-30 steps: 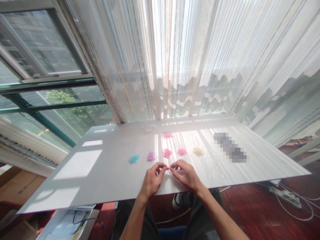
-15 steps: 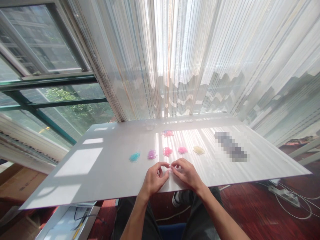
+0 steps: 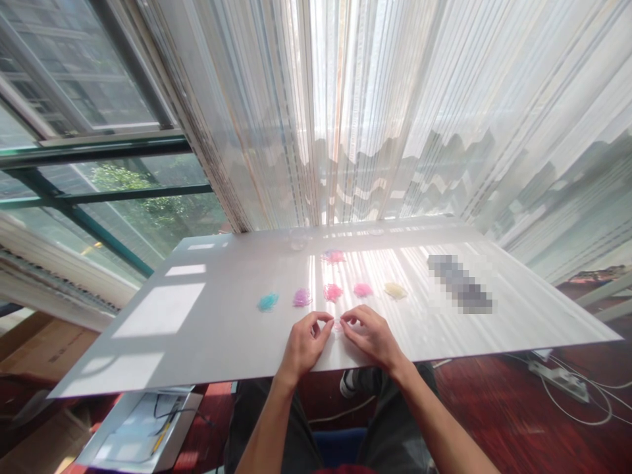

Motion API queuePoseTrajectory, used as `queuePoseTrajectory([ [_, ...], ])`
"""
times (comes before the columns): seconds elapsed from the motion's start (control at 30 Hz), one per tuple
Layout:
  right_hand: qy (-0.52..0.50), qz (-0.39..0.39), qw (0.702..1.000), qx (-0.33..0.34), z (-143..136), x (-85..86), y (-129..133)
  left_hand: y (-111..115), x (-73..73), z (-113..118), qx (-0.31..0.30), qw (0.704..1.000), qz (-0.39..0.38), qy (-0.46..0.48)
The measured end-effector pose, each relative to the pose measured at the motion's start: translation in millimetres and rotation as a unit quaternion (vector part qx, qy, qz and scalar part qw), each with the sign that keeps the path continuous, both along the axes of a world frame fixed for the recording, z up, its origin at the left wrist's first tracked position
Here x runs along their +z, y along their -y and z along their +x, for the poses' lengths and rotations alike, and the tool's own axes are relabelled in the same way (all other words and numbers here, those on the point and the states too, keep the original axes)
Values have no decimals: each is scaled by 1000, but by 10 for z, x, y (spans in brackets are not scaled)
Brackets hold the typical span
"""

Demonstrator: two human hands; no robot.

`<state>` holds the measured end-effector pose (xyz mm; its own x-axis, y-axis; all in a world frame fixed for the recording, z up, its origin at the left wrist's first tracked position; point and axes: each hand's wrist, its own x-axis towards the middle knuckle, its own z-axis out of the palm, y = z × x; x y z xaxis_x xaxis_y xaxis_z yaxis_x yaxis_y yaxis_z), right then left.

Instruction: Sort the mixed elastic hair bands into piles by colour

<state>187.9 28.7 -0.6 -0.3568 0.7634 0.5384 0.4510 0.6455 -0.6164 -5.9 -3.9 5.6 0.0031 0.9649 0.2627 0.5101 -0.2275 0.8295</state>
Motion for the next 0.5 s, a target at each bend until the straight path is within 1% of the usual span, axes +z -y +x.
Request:
queuePoseTrajectory([
  [0.17, -12, -12, 1000, -8, -12, 40, 23, -2, 3, -2, 2, 1000, 1, -4],
  [0.27, -24, -27, 999, -29, -14, 42, 16, -5, 8, -1, 3, 1000, 3, -6],
  [0.33, -36, -43, 996, -66, 4, 27, -25, -6, 12, 1, 4, 1000, 6, -7],
  [0.5, -52, -76, 974, -205, 107, -27, -242, -7, 11, 6, 7, 1000, 10, -10],
])
